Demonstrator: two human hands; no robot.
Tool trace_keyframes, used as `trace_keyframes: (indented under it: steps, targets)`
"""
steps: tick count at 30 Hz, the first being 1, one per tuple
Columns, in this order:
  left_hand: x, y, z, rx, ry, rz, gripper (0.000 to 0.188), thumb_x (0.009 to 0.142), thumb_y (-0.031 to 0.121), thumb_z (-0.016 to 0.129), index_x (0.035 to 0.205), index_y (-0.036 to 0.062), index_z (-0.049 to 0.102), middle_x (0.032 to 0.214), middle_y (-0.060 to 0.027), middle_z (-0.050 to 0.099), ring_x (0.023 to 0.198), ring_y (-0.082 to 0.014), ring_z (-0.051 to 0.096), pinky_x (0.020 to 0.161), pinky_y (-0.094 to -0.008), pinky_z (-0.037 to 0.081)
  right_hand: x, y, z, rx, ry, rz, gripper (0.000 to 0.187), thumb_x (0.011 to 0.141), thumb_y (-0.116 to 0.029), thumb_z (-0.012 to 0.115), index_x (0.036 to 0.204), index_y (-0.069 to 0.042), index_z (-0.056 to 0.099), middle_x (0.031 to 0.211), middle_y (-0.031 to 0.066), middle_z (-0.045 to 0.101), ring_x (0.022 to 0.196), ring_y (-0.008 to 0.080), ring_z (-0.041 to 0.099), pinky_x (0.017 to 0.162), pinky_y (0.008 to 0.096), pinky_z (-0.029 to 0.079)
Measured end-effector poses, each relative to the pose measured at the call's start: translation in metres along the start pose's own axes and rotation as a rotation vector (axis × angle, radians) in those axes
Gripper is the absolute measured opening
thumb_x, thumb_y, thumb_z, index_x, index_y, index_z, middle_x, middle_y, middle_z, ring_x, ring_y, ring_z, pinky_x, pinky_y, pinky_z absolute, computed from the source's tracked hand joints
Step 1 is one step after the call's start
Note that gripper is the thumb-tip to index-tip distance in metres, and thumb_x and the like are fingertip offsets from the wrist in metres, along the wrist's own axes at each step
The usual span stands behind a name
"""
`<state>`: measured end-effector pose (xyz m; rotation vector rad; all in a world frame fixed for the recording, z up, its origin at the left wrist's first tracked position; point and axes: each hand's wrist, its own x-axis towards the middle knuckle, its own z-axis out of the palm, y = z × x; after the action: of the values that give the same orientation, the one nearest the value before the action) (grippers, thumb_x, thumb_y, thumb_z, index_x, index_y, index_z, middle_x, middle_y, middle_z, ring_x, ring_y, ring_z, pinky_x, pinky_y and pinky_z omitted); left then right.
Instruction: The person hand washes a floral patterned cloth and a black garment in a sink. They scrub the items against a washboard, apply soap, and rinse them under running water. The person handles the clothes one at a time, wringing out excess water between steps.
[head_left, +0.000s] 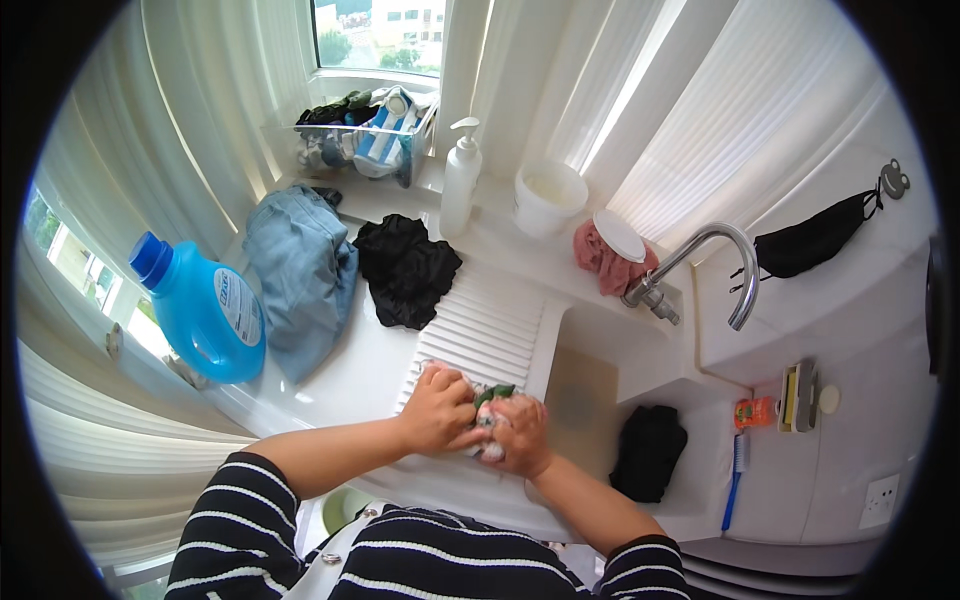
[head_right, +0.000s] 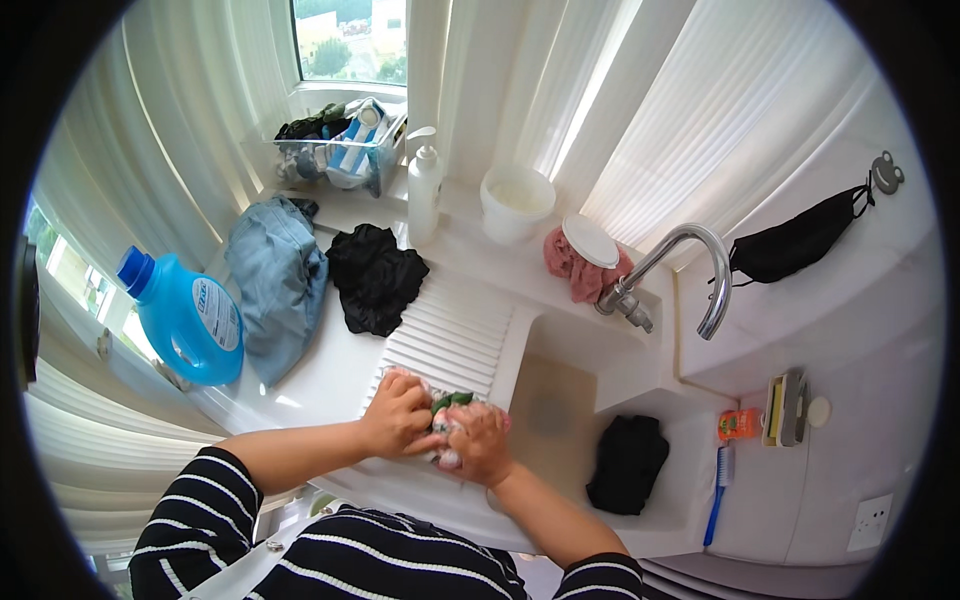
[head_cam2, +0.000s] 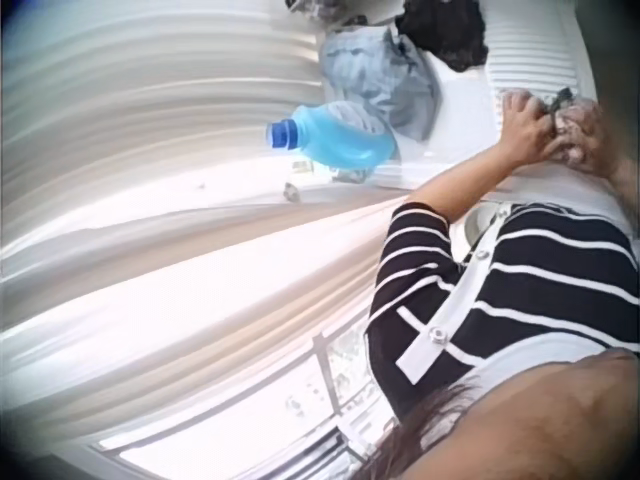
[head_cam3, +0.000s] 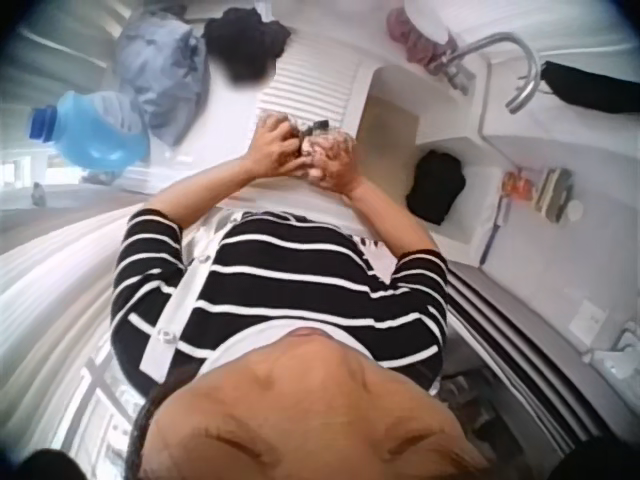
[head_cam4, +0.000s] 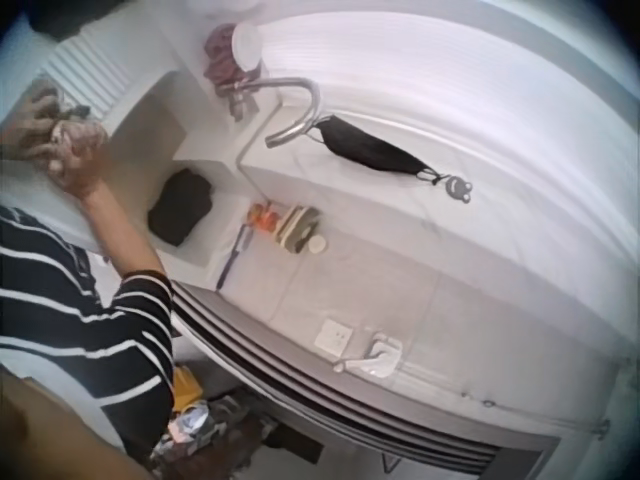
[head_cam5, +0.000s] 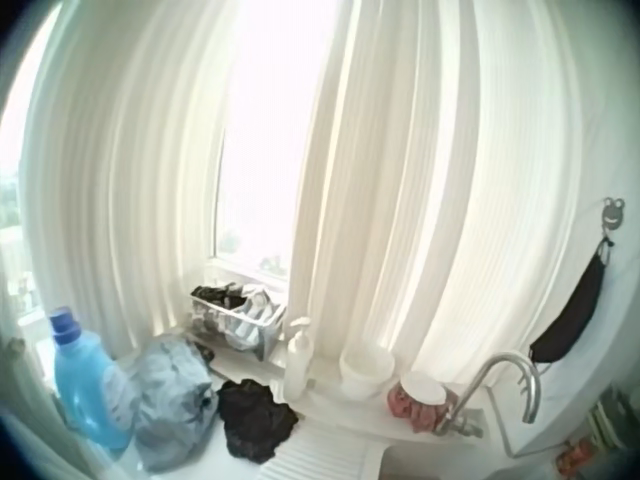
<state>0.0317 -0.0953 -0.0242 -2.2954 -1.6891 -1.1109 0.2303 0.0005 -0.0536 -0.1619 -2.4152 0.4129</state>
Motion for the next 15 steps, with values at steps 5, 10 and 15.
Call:
trace_keyframes:
  steps: [5, 10, 15]
  targets:
    - [0.074, -0.083, 0.048, 0.272, 0.198, -0.347, 0.045, 0.074, 0.052, 0.072, 0.074, 0.008, 0.063, 0.098, -0.0089, 0.058, 0.097, -0.0306, 0.05, 0.08, -0.0436, 0.037, 0.069, 0.081, 0.025, -0.17, 0.018, 0.339, 0.079, 0.061, -0.035, 0.081, 0.127, -0.006, 0.047, 0.118, 0.0136, 0.056, 0.109, 0.0327, 0.053, 0.095, 0.0471, 0.04]
    - [0.056, -0.048, 0.011, 0.071, -0.036, -0.333, 0.055, 0.069, 0.064, 0.071, 0.074, 0.0093, 0.066, 0.101, -0.0103, 0.059, 0.102, -0.0314, 0.049, 0.083, -0.0439, 0.036, 0.067, 0.025, -0.014, 0.048, -0.014, 0.419, 0.101, 0.058, -0.034, 0.084, 0.143, -0.007, 0.037, 0.109, 0.0117, 0.057, 0.1, 0.0313, 0.053, 0.093, 0.0472, 0.039]
    - [0.004, 0.002, -0.001, 0.072, -0.005, 0.01, 0.043, 0.074, 0.048, 0.074, 0.061, 0.0112, 0.055, 0.077, -0.0062, 0.052, 0.079, -0.0267, 0.049, 0.072, -0.0424, 0.036, 0.008, -0.008, -0.01, -0.089, -0.077, 0.135, 0.06, 0.066, -0.029, 0.073, 0.122, -0.009, 0.062, 0.087, 0.0086, 0.051, 0.082, 0.0286, 0.053, 0.081, 0.0437, 0.042]
